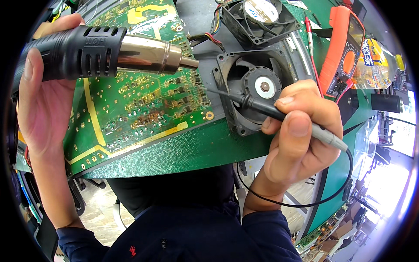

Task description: The person uses a hot air rework station and a probe tool to desolder and lift small electronic components from a large green printed circuit board.

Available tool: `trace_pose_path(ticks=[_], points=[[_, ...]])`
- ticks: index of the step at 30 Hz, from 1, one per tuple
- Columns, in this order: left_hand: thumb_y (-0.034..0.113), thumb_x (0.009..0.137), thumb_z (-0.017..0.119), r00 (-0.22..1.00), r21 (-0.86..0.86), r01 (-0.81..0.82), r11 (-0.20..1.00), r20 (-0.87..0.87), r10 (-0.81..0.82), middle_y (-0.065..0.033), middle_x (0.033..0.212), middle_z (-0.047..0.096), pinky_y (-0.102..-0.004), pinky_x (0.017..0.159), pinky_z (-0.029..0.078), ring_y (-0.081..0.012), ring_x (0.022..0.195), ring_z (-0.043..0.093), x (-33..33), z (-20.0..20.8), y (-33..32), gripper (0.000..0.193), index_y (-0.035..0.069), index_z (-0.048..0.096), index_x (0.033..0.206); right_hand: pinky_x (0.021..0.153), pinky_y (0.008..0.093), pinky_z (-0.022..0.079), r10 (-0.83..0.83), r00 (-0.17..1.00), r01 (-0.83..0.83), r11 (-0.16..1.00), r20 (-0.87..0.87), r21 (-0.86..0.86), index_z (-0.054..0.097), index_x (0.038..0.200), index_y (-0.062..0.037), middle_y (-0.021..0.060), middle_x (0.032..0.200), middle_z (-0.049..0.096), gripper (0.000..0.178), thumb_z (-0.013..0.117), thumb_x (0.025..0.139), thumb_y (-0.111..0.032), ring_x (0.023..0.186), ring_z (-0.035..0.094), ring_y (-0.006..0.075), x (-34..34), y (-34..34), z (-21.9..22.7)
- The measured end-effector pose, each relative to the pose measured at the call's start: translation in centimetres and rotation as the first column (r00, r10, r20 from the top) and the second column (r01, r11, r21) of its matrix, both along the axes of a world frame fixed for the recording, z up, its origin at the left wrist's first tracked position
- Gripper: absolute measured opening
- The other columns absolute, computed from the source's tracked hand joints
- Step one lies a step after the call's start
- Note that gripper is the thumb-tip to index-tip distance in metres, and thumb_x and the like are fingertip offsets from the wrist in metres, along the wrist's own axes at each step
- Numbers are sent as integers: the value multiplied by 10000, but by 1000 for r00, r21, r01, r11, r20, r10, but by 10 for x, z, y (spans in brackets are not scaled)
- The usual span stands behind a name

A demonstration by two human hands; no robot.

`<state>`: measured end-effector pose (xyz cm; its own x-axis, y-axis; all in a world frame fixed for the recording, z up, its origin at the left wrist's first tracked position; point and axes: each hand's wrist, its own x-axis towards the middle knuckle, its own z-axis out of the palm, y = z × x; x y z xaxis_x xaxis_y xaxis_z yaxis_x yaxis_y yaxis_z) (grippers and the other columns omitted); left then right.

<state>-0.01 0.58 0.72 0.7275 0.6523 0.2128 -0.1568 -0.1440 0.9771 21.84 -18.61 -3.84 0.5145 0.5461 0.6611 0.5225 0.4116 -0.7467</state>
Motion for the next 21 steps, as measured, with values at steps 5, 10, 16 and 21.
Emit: trace_pose_path(ticks=[5, 10, 16, 21], points=[[332, 937, 320, 1000, 1, 3, 1000, 1, -3, -136, 1209, 435, -294, 962, 334, -179, 1121, 449, 0, 0, 0, 496, -77, 391, 1209, 420, 171, 312, -35, 999, 35, 999, -26, -1, 520, 773, 28, 113, 666, 497, 227, 548, 825, -191, 479, 416, 93, -2, 1, 2], [332, 938, 314, 1000, 2, 3, 1000, 5, -4, -137, 1208, 435, -292, 962, 333, -177, 1122, 448, -1, 0, 0, 498, -79, 391, 1209, 420, 175, 315, 6, 1000, -6, 1000, 3, 19, 520, 776, 31, 119, 672, 500, 221, 543, 824, -183, 479, 418, 97, 1, 1, 0], [328, 938, 315, 1000, -4, 14, 1000, 5, -14, -139, 1207, 437, -294, 964, 333, -180, 1124, 447, -1, 0, 0, 497, -83, 391, 1206, 417, 178, 315, -8, 1000, 8, 1000, -2, 16, 517, 776, 35, 120, 674, 502, 212, 533, 826, -170, 479, 416, 99, 2, 0, -1], [325, 937, 323, 1000, -16, -1, 1000, 15, 1, -145, 1211, 435, -296, 965, 334, -182, 1123, 449, -1, 0, 0, 494, -83, 390, 1207, 418, 182, 320, -26, 998, 27, 1000, -49, 15, 518, 785, 40, 124, 684, 501, 195, 516, 829, -149, 478, 417, 102, -1, 1, 1]])
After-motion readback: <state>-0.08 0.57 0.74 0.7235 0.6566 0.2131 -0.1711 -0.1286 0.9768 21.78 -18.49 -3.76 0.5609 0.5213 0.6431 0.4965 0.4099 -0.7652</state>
